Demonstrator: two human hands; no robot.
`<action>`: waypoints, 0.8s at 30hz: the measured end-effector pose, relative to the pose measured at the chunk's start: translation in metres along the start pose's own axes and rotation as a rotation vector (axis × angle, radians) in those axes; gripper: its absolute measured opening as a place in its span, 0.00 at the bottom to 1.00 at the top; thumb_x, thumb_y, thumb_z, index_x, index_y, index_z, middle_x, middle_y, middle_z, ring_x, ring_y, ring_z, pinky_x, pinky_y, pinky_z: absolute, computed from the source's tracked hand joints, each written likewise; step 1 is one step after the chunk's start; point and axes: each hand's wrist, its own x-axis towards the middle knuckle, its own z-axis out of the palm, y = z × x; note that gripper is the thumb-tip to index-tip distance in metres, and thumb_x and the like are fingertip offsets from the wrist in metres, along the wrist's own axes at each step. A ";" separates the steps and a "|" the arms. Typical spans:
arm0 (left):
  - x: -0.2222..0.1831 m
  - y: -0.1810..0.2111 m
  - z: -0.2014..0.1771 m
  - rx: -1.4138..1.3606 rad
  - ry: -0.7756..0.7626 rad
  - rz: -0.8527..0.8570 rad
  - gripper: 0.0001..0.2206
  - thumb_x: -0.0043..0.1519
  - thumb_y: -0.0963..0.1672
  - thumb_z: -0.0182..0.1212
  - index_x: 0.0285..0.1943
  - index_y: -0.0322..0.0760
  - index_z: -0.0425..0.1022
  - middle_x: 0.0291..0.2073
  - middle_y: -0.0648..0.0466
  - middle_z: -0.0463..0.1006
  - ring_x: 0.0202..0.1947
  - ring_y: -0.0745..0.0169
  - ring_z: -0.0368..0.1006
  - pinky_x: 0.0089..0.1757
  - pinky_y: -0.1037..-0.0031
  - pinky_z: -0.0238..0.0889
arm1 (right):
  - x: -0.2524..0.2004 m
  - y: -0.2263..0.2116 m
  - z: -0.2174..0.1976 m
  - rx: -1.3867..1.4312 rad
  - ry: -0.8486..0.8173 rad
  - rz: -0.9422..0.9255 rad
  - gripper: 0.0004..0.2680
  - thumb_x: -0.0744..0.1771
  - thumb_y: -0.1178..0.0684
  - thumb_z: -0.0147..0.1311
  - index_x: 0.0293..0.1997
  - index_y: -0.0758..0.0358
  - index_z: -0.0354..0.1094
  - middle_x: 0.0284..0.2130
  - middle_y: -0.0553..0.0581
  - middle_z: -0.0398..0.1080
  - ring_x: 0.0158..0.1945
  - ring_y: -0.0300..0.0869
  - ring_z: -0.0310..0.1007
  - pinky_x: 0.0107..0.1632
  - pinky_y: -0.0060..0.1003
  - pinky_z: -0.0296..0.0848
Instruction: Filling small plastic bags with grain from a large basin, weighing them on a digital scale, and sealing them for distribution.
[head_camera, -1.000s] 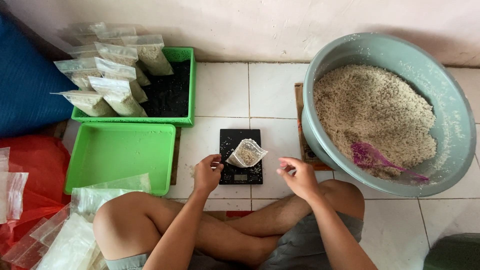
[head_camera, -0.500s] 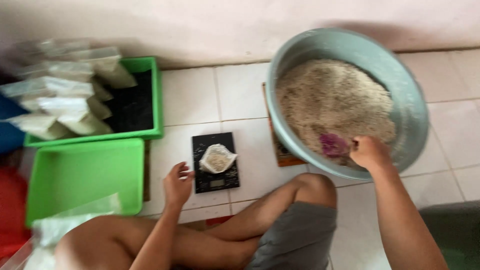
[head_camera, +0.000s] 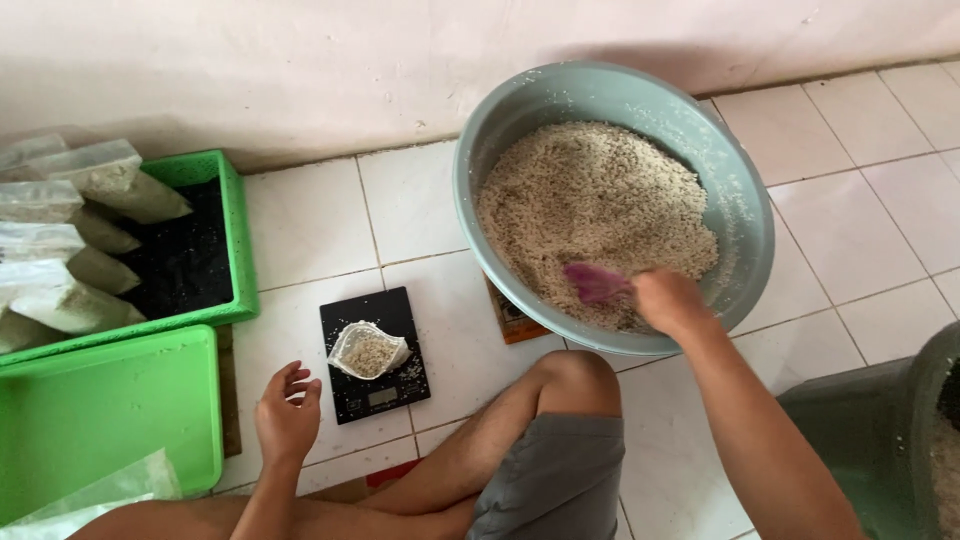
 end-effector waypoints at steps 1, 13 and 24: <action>-0.001 0.004 0.000 -0.001 -0.003 0.003 0.17 0.56 0.36 0.62 0.56 0.26 0.72 0.41 0.46 0.80 0.36 0.57 0.76 0.37 0.70 0.70 | 0.002 0.003 0.007 0.001 0.000 0.004 0.06 0.66 0.56 0.48 0.35 0.56 0.75 0.30 0.55 0.73 0.31 0.45 0.73 0.36 0.43 0.73; -0.023 0.064 -0.036 0.194 0.111 0.446 0.23 0.55 0.36 0.63 0.60 0.20 0.66 0.47 0.41 0.75 0.44 0.54 0.73 0.38 0.70 0.70 | -0.012 0.015 -0.017 0.355 -0.173 0.171 0.19 0.71 0.43 0.44 0.24 0.65 0.71 0.17 0.57 0.68 0.20 0.43 0.63 0.30 0.39 0.62; -0.039 0.056 -0.025 0.389 -0.103 0.674 0.32 0.55 0.45 0.62 0.70 0.44 0.57 0.65 0.36 0.50 0.60 0.38 0.58 0.54 0.55 0.64 | -0.028 0.019 -0.034 0.338 -0.116 0.242 0.15 0.70 0.39 0.44 0.43 0.53 0.80 0.24 0.55 0.77 0.22 0.43 0.70 0.32 0.36 0.68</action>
